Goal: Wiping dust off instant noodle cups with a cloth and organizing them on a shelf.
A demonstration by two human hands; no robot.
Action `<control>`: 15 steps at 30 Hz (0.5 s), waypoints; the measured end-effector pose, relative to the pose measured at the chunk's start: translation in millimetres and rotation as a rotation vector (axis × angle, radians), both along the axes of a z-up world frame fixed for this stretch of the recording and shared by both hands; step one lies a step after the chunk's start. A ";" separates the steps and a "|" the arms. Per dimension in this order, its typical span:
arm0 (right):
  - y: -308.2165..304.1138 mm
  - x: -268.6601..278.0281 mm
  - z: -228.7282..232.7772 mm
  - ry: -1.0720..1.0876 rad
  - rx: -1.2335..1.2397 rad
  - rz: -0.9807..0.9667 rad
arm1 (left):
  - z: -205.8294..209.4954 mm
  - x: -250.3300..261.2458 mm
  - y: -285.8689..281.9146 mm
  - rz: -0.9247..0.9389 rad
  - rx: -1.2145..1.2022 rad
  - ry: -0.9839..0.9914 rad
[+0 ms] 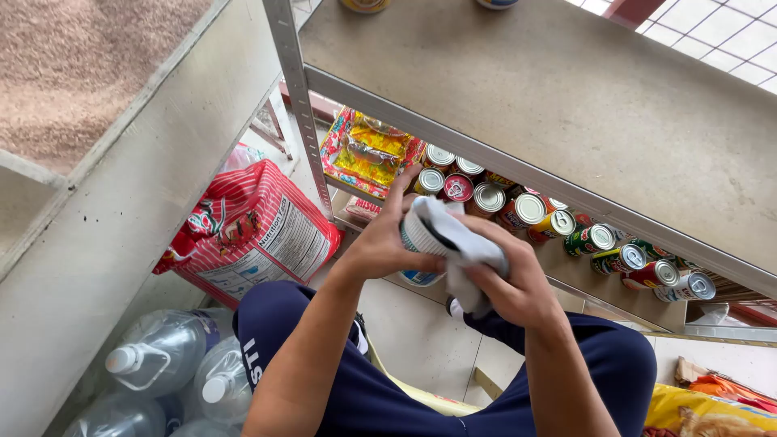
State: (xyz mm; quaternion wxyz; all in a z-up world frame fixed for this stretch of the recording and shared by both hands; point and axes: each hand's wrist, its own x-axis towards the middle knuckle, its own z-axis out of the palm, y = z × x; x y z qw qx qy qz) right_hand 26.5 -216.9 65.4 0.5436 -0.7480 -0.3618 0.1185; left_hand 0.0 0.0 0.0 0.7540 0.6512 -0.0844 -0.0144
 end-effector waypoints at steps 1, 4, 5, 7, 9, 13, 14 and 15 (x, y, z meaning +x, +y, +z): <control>-11.5 -2.4 -2.9 -0.005 0.005 -0.004 | 7.2 -0.4 2.8 -0.004 0.005 -0.005; -42.7 -15.3 -18.4 0.191 0.329 0.050 | 18.5 0.5 14.3 0.073 0.071 0.007; -52.4 -23.0 -29.3 0.284 0.303 0.028 | 13.9 3.4 19.3 0.145 -0.057 -0.008; -75.4 -34.9 -77.1 0.364 0.282 0.017 | 15.0 7.3 26.1 0.222 -0.180 -0.040; -102.8 -42.9 -151.6 0.876 -0.103 -0.409 | 24.4 8.1 27.8 0.354 -0.198 0.010; -139.9 -58.5 -280.0 0.636 -0.506 -0.457 | 45.2 34.7 12.5 0.477 -0.114 -0.158; -125.0 -56.2 -243.4 0.625 -0.714 -0.313 | 56.6 43.6 7.3 0.513 -0.075 -0.174; -114.8 -57.6 -206.5 0.609 -0.922 -0.170 | 65.7 52.1 -1.2 0.544 -0.041 -0.184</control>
